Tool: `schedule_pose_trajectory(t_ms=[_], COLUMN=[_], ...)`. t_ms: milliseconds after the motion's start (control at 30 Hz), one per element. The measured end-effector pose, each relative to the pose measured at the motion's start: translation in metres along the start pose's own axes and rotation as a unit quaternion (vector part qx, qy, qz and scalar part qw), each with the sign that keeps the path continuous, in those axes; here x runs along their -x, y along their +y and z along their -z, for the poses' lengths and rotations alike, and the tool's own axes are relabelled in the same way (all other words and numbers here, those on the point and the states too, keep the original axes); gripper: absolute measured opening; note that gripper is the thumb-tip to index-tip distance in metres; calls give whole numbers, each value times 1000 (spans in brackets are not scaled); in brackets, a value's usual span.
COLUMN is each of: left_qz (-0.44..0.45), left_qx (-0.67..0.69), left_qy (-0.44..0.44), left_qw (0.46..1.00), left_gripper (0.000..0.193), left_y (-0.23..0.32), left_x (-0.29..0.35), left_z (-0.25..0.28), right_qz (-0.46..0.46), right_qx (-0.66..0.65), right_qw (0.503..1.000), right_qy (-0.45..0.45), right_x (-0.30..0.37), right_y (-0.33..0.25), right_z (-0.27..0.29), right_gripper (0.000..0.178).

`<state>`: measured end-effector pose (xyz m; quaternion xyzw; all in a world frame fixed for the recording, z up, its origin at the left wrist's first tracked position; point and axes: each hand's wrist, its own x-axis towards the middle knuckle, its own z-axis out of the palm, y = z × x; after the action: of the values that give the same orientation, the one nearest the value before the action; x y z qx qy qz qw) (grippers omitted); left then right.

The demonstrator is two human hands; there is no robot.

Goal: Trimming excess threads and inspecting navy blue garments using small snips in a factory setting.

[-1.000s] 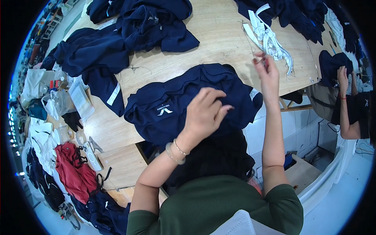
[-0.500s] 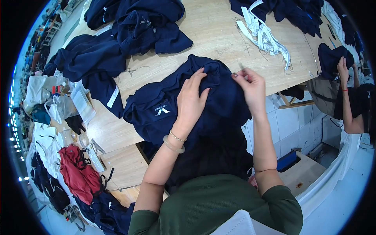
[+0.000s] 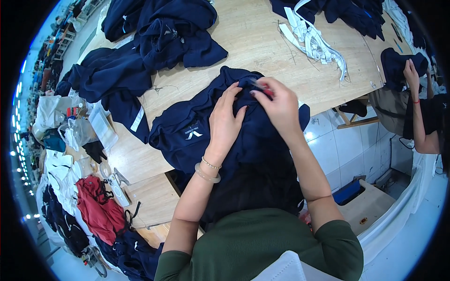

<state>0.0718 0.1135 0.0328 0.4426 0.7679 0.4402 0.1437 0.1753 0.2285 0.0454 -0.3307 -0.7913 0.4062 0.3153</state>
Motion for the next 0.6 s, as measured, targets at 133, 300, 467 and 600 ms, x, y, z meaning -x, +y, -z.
schedule_pose_trajectory(t_ms=[133, 300, 467, 600], left_qz=[0, 3, 0, -1], left_qx=[-16, -17, -20, -20], left_qy=[-7, -5, 2, -1], left_qw=[1000, 1000, 1000, 1000], left_gripper=[51, 51, 46, 46], left_y=[-3, -3, 0, 1], left_x=[2, 4, 2, 1], left_z=[-2, 0, 0, 0], right_qz=[10, -124, -151, 51], right_qx=[86, -201, -164, -87], right_qw=[996, 966, 971, 993], right_qy=[3, 102, 89, -55], right_x=[-3, -14, -11, -12], right_y=[13, 27, 24, 16], right_z=[-2, 33, 53, 34], right_gripper=[14, 11, 12, 13])
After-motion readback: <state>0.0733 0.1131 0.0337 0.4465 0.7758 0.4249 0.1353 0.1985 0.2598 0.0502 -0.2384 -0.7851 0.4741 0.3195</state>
